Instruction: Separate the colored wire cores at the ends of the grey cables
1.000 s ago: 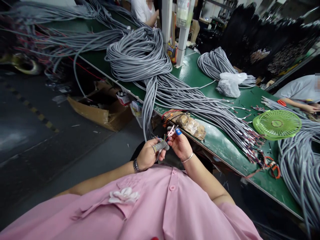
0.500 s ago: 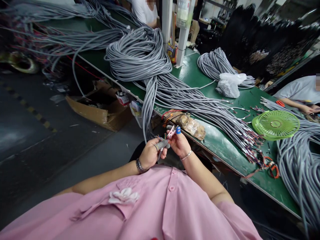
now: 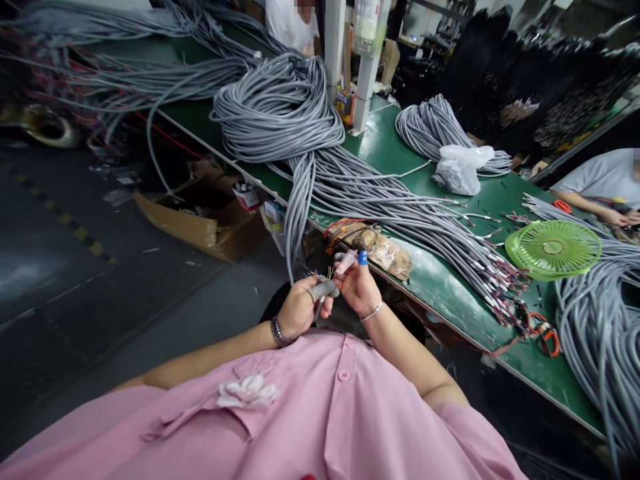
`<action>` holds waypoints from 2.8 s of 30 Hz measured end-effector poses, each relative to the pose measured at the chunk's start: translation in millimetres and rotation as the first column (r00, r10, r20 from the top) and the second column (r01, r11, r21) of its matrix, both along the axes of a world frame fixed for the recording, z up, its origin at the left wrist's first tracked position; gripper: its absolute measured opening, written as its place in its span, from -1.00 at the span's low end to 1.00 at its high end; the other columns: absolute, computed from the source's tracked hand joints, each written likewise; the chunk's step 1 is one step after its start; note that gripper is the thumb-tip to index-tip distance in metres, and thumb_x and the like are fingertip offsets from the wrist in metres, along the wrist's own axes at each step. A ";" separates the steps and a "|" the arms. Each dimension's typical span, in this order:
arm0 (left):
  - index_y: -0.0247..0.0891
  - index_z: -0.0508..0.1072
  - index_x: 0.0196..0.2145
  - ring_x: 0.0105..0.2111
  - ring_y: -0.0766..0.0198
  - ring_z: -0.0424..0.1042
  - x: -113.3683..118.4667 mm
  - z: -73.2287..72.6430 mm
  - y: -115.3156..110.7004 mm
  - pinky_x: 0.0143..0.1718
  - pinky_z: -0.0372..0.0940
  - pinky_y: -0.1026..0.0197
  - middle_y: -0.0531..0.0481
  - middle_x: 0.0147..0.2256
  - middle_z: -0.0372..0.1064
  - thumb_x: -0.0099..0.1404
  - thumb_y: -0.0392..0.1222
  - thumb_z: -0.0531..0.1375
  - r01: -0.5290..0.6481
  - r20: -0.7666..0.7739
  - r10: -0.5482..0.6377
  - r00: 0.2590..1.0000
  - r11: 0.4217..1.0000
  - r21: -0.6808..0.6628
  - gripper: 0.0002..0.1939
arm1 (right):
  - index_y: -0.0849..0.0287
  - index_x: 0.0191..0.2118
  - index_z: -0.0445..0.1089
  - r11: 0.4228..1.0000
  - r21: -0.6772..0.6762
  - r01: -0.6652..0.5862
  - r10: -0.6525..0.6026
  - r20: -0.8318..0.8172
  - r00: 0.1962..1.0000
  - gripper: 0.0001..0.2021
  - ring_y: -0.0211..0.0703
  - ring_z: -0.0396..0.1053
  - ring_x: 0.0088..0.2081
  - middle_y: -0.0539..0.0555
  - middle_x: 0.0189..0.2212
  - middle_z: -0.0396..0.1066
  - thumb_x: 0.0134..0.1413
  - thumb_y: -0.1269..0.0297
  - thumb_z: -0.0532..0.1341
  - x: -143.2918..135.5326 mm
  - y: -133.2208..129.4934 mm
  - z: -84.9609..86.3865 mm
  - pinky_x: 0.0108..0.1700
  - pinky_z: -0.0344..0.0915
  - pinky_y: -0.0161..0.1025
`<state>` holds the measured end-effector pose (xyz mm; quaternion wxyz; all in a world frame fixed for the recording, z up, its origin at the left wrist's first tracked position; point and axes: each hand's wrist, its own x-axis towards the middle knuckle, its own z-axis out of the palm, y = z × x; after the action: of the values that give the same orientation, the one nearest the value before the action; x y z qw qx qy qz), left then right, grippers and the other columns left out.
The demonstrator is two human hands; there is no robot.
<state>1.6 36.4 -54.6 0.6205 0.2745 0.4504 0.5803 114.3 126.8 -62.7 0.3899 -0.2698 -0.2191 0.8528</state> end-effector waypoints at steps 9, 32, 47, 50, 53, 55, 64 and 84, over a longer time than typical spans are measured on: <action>-0.34 0.45 -0.40 -0.71 0.37 0.28 -1.6 5.3 -4.4 -0.66 0.19 0.31 0.05 -0.65 0.36 0.21 -0.08 0.21 -0.032 -0.043 0.033 0.999 0.999 0.030 -0.77 | 0.23 -0.22 0.45 0.997 0.076 0.012 -0.016 0.055 0.998 -0.70 -0.34 0.26 -0.47 0.00 -0.45 0.36 0.07 0.07 0.26 9.9 -4.8 11.5 -0.43 0.28 -0.39; -0.31 0.40 -0.41 -0.69 0.36 0.30 0.7 -3.3 -0.8 -0.64 0.20 0.30 0.05 -0.63 0.36 0.21 -0.07 0.18 -0.069 -0.178 0.077 0.981 0.996 0.051 -0.78 | 0.18 -0.31 0.41 0.999 0.027 0.020 -0.021 0.035 0.999 -0.65 -0.33 0.22 -0.48 -0.01 -0.44 0.37 0.03 -0.06 0.26 4.3 -4.7 6.4 -0.44 0.27 -0.38; -0.29 0.44 -0.47 -0.58 0.32 0.36 -7.6 4.5 -12.7 -0.50 0.26 0.28 0.00 -0.58 0.41 0.23 -0.07 0.18 0.142 -0.434 -0.071 0.898 0.981 0.133 -0.76 | 0.20 -0.40 0.45 0.926 0.363 -0.104 -0.019 0.319 0.948 -0.80 -0.33 0.26 -0.52 -0.02 -0.52 0.39 -0.15 0.23 0.40 19.1 -36.8 3.2 -0.44 0.20 -0.35; -0.29 0.45 -0.52 -0.57 0.32 0.36 -8.1 9.0 -12.0 -0.46 0.26 0.27 -0.01 -0.59 0.41 0.23 -0.09 0.18 0.223 -0.495 -0.126 0.860 0.965 0.142 -0.75 | 0.21 -0.40 0.47 0.911 0.382 -0.157 0.006 0.368 0.930 -0.80 -0.31 0.27 -0.54 -0.02 -0.56 0.39 -0.14 0.19 0.39 19.4 -34.6 7.3 -0.44 0.20 -0.33; -0.29 0.45 -0.53 -0.56 0.32 0.35 -9.5 11.8 -12.5 -0.45 0.25 0.27 -0.01 -0.58 0.41 0.26 -0.08 0.15 0.204 -0.505 -0.102 0.857 0.967 0.150 -0.71 | 0.21 -0.41 0.48 0.916 0.369 -0.159 0.000 0.394 0.919 -0.80 -0.33 0.25 -0.54 -0.01 -0.55 0.41 -0.15 0.20 0.39 20.7 -32.5 8.8 -0.45 0.19 -0.34; -0.30 0.45 -0.53 -0.56 0.32 0.35 -10.0 12.7 -13.0 -0.45 0.24 0.28 -0.02 -0.58 0.41 0.28 -0.07 0.13 0.186 -0.490 -0.094 0.867 0.972 0.142 -0.68 | 0.21 -0.40 0.49 0.921 0.356 -0.160 0.008 0.392 0.920 -0.80 -0.34 0.24 -0.54 -0.01 -0.53 0.41 -0.16 0.22 0.40 21.5 -31.8 8.2 -0.44 0.19 -0.35; -0.31 0.47 -0.49 -0.56 0.29 0.36 -8.7 11.9 -10.5 -0.45 0.24 0.26 -0.03 -0.58 0.42 0.25 -0.11 0.15 0.181 -0.430 -0.117 0.895 0.977 0.111 -0.74 | 0.21 -0.35 0.47 0.922 0.344 -0.179 0.045 0.362 0.931 -0.80 -0.32 0.26 -0.52 -0.01 -0.50 0.41 -0.11 0.22 0.38 23.3 -30.4 9.6 -0.41 0.20 -0.33; -0.32 0.46 -0.36 -0.63 0.28 0.38 -9.5 4.3 -5.4 -0.58 0.22 0.26 0.01 -0.60 0.40 0.22 -0.09 0.20 0.007 -0.158 0.006 0.987 0.997 0.078 -0.79 | 0.22 -0.32 0.42 0.981 0.183 -0.069 0.027 0.222 0.975 -0.67 -0.37 0.15 -0.55 -0.01 -0.48 0.33 0.03 -0.01 0.24 26.2 -15.4 4.3 -0.45 0.22 -0.34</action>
<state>-7.9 31.0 -50.4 0.5717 0.3438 0.4753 0.5737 140.5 111.5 -58.5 0.3665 -0.3179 -0.3471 0.8026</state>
